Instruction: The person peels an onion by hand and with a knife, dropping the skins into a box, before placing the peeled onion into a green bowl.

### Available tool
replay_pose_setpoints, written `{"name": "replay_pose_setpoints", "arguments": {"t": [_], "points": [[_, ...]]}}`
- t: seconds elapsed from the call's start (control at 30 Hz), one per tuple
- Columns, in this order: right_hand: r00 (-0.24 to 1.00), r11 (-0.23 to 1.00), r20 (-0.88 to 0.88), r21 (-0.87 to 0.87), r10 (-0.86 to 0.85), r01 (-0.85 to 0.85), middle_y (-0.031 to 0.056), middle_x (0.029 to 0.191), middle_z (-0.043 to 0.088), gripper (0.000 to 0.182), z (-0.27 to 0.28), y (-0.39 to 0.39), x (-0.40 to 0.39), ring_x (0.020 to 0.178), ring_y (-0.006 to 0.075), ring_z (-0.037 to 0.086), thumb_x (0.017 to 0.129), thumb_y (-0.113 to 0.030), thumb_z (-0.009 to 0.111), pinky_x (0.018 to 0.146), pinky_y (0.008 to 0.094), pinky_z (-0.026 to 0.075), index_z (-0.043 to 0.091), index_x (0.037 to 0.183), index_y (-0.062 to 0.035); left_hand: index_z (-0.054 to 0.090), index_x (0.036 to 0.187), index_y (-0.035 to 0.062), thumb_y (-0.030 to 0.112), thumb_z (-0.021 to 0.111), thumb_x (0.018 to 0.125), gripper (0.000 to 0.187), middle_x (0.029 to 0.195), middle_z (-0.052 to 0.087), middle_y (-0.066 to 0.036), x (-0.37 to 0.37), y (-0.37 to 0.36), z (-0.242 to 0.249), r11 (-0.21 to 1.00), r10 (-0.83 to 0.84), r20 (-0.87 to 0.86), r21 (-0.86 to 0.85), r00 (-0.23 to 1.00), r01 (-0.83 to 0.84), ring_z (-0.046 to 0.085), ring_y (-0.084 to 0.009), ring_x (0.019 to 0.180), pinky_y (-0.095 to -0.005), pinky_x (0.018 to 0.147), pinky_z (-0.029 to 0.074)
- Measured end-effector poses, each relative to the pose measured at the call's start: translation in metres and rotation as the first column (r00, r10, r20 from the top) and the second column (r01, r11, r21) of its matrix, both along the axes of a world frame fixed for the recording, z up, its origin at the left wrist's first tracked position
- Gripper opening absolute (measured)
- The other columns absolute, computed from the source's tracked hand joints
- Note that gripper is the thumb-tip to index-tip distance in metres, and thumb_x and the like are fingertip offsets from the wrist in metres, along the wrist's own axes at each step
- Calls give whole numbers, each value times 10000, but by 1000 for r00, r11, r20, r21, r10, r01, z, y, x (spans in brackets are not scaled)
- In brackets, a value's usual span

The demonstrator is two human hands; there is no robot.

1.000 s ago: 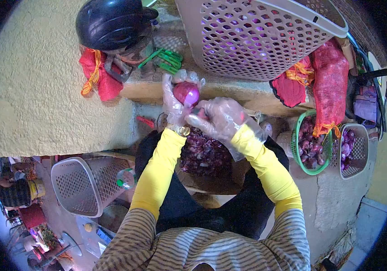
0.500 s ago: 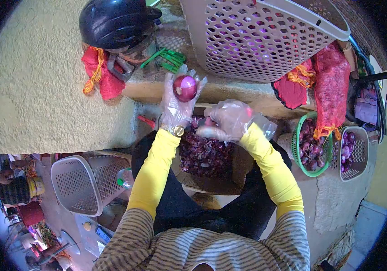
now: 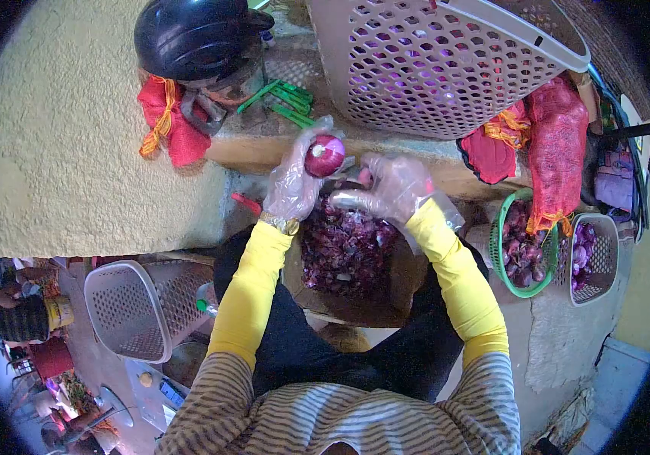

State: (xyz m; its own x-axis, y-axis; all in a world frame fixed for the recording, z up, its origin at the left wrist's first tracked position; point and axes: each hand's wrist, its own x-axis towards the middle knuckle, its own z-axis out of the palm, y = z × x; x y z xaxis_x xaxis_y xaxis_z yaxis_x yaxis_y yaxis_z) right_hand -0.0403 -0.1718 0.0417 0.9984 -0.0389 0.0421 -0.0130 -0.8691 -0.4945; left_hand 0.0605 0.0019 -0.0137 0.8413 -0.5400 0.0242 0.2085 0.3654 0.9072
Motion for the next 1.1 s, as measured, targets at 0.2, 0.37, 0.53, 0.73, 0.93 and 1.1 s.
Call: {"name": "replay_pose_setpoints", "arguments": {"t": [0.2,0.37,0.53,0.73,0.93,1.1], "points": [[991,992,-40,-1,-125,126,172,737,699,806,8,-6,7,708,367,705,643,-846,698,702,471,556,694,852,-68,559,1363,29,206,557,1038,370,1389,577,-101,-3,-8,2,992,-105,-166,-84,981,92,593,-221,1225,-375,1042,494],[990,990,-47,-52,-133,131,176,767,710,811,6,-6,9,721,371,708,658,-852,679,706,483,555,693,878,-71,563,1355,35,217,556,1039,365,1346,606,-97,-8,-9,10,993,-115,-125,-45,985,110,603,-199,1191,-358,1026,497],[991,989,14,-52,-137,137,156,725,692,749,-4,-7,10,697,356,700,662,-774,750,665,448,546,677,861,-56,574,1335,42,228,559,1038,351,1286,632,-96,-6,-9,10,991,-129,-107,-40,986,125,607,-184,1172,-348,1019,496],[979,989,171,73,112,-126,172,661,663,558,0,-10,0,647,399,673,862,-641,641,641,498,533,687,843,-85,566,1347,30,229,549,1040,366,1265,639,-93,-2,-8,6,996,-86,-157,-29,984,82,605,-183,1170,-342,1024,486],[983,986,72,6,168,-169,175,705,674,540,-4,-11,-5,685,401,669,946,-591,555,663,495,534,683,795,-88,570,1352,20,223,519,1051,367,1337,607,-98,2,-3,7,999,-27,-24,21,999,27,571,-178,1229,-342,1045,474],[983,983,-60,-50,176,-179,162,749,695,585,9,-12,-7,739,385,684,857,-678,623,696,491,535,698,798,-101,580,1346,17,201,517,1049,355,1380,590,-92,0,-4,6,999,-41,33,31,999,40,563,-179,1248,-344,1058,469]]}}
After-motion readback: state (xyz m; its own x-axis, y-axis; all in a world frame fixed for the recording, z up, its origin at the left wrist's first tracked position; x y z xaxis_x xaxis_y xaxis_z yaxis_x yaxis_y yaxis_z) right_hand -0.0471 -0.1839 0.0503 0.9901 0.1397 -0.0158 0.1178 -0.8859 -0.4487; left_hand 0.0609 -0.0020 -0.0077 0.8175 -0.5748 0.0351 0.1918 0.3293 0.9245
